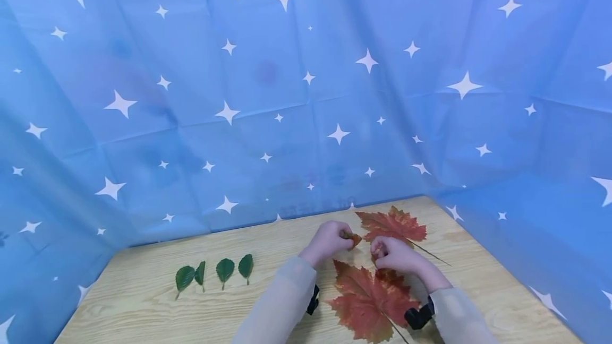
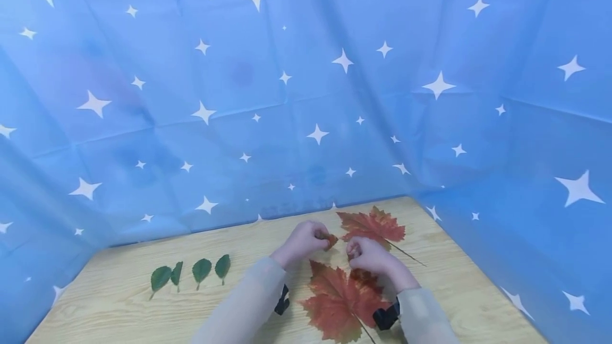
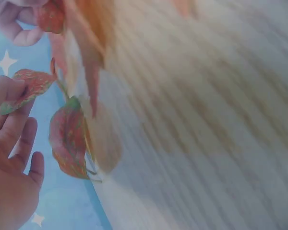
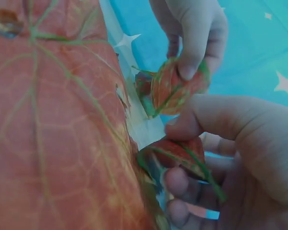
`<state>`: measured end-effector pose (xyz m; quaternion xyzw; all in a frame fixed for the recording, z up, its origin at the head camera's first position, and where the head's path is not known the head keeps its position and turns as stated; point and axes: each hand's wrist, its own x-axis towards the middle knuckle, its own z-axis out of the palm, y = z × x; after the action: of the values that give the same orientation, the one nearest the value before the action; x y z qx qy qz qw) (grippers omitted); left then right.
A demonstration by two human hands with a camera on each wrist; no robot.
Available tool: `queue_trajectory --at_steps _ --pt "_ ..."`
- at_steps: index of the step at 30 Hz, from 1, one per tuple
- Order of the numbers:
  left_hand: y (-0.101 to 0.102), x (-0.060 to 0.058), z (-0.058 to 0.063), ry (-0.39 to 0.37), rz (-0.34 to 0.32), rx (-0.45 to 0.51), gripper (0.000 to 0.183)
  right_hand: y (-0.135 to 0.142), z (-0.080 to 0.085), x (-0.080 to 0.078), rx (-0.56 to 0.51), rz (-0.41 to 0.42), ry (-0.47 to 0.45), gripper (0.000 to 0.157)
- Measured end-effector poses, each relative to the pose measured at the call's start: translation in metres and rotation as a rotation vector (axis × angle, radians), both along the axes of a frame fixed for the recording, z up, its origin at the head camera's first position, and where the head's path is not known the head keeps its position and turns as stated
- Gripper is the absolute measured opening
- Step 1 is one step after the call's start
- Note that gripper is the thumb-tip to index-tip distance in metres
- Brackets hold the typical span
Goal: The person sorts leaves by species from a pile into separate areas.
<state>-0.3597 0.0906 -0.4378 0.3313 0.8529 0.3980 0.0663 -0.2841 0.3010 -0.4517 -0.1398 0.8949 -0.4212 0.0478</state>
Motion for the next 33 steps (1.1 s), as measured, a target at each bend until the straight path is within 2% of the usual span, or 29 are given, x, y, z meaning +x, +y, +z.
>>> queue_trajectory --at_steps 5,10,16,21,33 --pt "-0.009 0.001 0.001 -0.155 0.020 0.146 0.003 0.005 -0.001 -0.001 -0.125 -0.010 0.025 0.039" --pt "-0.015 -0.001 -0.005 -0.278 0.013 0.278 0.006 0.006 -0.006 -0.004 -0.219 -0.038 0.036 0.037" --pt "-0.020 -0.003 -0.009 -0.334 0.014 0.314 0.011 0.007 -0.017 -0.008 -0.306 -0.156 0.044 0.031" --pt "-0.024 -0.003 -0.011 -0.361 0.036 0.336 0.013 0.008 -0.023 -0.010 -0.302 -0.220 0.022 0.028" --pt "-0.027 0.002 -0.008 -0.339 0.054 0.367 0.020 0.013 -0.027 -0.012 -0.274 -0.164 0.035 0.030"
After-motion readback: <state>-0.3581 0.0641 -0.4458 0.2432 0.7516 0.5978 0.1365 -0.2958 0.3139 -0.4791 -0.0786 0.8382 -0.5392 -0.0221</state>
